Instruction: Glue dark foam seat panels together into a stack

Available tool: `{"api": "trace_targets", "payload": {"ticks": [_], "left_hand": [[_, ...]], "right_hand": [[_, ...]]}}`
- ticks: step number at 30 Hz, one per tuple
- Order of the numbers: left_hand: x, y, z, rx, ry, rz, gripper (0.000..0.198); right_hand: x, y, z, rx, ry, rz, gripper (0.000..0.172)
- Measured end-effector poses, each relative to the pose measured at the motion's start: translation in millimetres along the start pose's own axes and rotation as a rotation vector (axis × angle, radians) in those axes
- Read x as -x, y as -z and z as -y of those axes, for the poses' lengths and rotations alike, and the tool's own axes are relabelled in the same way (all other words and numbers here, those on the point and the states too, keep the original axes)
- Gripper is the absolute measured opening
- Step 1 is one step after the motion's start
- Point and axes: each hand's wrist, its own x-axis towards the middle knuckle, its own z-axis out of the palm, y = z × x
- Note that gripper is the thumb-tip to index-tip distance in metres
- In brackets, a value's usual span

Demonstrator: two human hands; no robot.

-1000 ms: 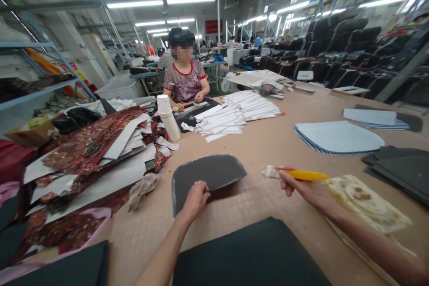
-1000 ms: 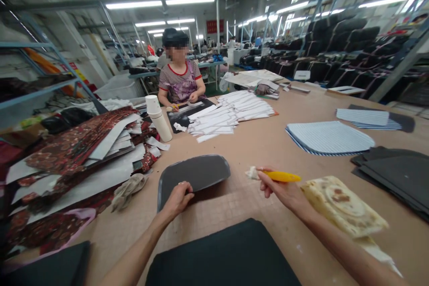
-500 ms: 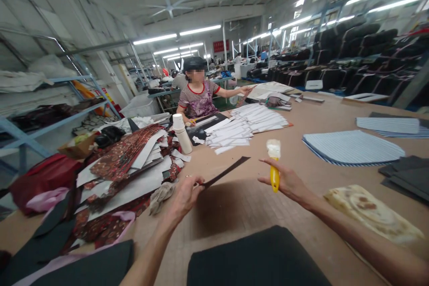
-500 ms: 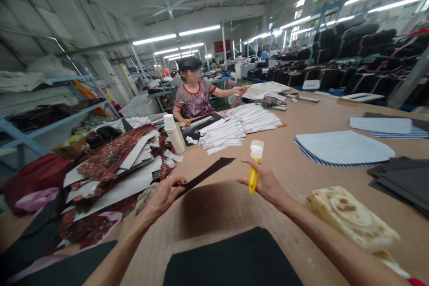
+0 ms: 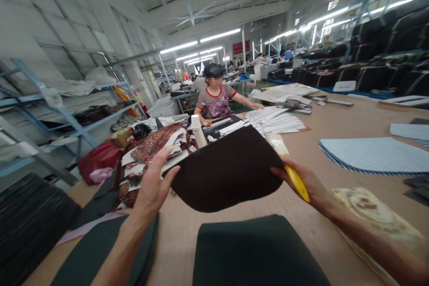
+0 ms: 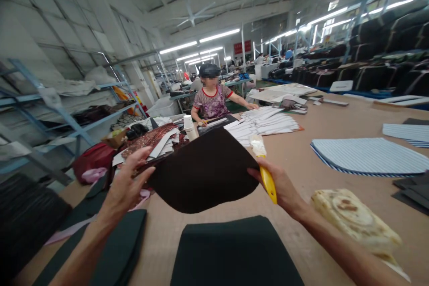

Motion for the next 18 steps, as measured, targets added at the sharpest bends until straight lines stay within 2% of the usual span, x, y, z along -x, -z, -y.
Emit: {"api": "trace_targets", "payload": {"ticks": [2,3,5,7,9,13,15,18], "left_hand": [[26,1.9,12,0.120,0.212,-0.193,0.065],[41,-0.8,17,0.232,0.346,-0.242,0.074],[72,-12.3,23,0.492,0.597,-0.224,0.081],[96,-26.9,18,0.733,0.713,-0.100,0.078],[108,-38.6,6,0.906,0.723,-0.011,0.076],[106,-45.1,-12,1.057,0.686,0.017,0.079],[105,-43.1,-6,1.052,0.701,-0.011,0.073],[113,-37.3,17,0.904,0.756,-0.120,0.063]], "right_hand": [[7,10,8,0.013,-0.001,-0.042,0.032],[11,16,10,0.043,0.002,-0.035,0.032],[20,28,11,0.067,-0.008,-0.004,0.035],[30,37,9,0.052,-0.028,0.013,0.039],[41,42,7,0.078,-0.047,0.000,0.041],[59,45,5,0.175,-0.078,-0.066,0.036],[60,51,5,0.325,-0.035,-0.138,0.031],[50,64,7,0.767,0.094,-0.348,0.029]]}}
